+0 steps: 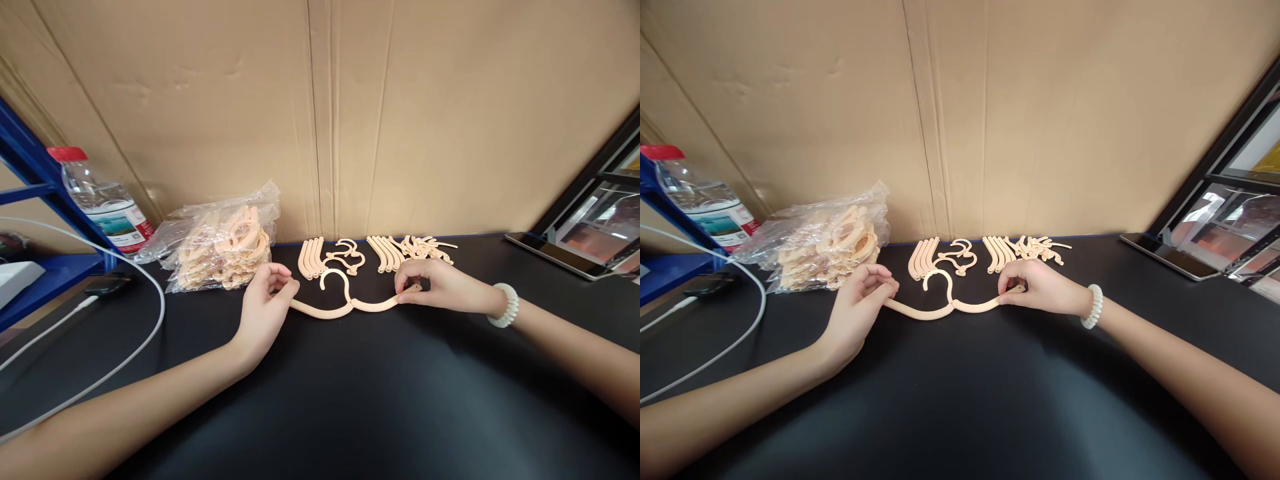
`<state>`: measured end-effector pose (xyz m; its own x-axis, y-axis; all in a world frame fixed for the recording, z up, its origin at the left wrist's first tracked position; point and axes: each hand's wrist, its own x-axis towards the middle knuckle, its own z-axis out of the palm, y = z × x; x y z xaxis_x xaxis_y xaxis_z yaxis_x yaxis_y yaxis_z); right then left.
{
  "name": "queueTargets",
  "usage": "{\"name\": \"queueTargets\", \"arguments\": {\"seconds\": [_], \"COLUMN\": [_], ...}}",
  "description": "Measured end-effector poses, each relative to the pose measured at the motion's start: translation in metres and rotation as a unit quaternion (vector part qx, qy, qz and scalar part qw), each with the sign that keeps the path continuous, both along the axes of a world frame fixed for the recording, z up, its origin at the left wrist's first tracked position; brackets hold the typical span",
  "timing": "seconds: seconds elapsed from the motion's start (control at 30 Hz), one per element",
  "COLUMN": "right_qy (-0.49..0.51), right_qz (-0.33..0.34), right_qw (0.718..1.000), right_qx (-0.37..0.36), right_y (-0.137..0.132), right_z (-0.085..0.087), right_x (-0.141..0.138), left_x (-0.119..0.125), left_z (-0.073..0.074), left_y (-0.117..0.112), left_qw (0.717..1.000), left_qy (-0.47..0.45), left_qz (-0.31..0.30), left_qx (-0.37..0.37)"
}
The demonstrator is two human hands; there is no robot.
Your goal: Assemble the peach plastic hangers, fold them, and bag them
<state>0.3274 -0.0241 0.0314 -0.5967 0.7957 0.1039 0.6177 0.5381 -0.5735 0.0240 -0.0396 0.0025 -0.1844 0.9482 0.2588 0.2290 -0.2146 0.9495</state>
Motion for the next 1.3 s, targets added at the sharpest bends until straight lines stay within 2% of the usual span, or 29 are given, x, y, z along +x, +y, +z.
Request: {"name": "queueTargets", "arguments": {"seconds": [0.17,0.3,0.4,0.6,0.83,1.3], "right_qy": [-0.024,-0.045,-0.058,-0.056,-0.049,-0.057], "right_qz": [0.010,0.012,-0.002,-0.010,0.011,0.003], "right_qw": [1.000,0.999,0.998,0.997,0.997,0.997], "right_qx": [-0.002,-0.021,-0.039,-0.051,-0.060,-0.045], "right_y": [-0.002,-0.002,-0.001,0.000,0.001,0.000], "right_z": [0.006,0.007,0.004,0.001,0.001,0.000], "right_x": [0.000,0.003,0.005,0.005,0.008,0.005], "left_x": [0.002,0.006,0.008,0.007,0.007,0.007], "left_z": [0.002,0.007,0.007,0.006,0.008,0.007], "left_y": [-0.004,-0.009,-0.011,-0.010,-0.011,-0.008], "left_qw": [0.998,0.984,0.971,0.972,0.974,0.982], "left_qy": [0.043,0.139,0.194,0.190,0.185,0.147], "left_qz": [-0.042,-0.114,-0.142,-0.140,-0.134,-0.115], "left_qx": [0.007,-0.003,0.002,0.009,0.003,-0.009]}}
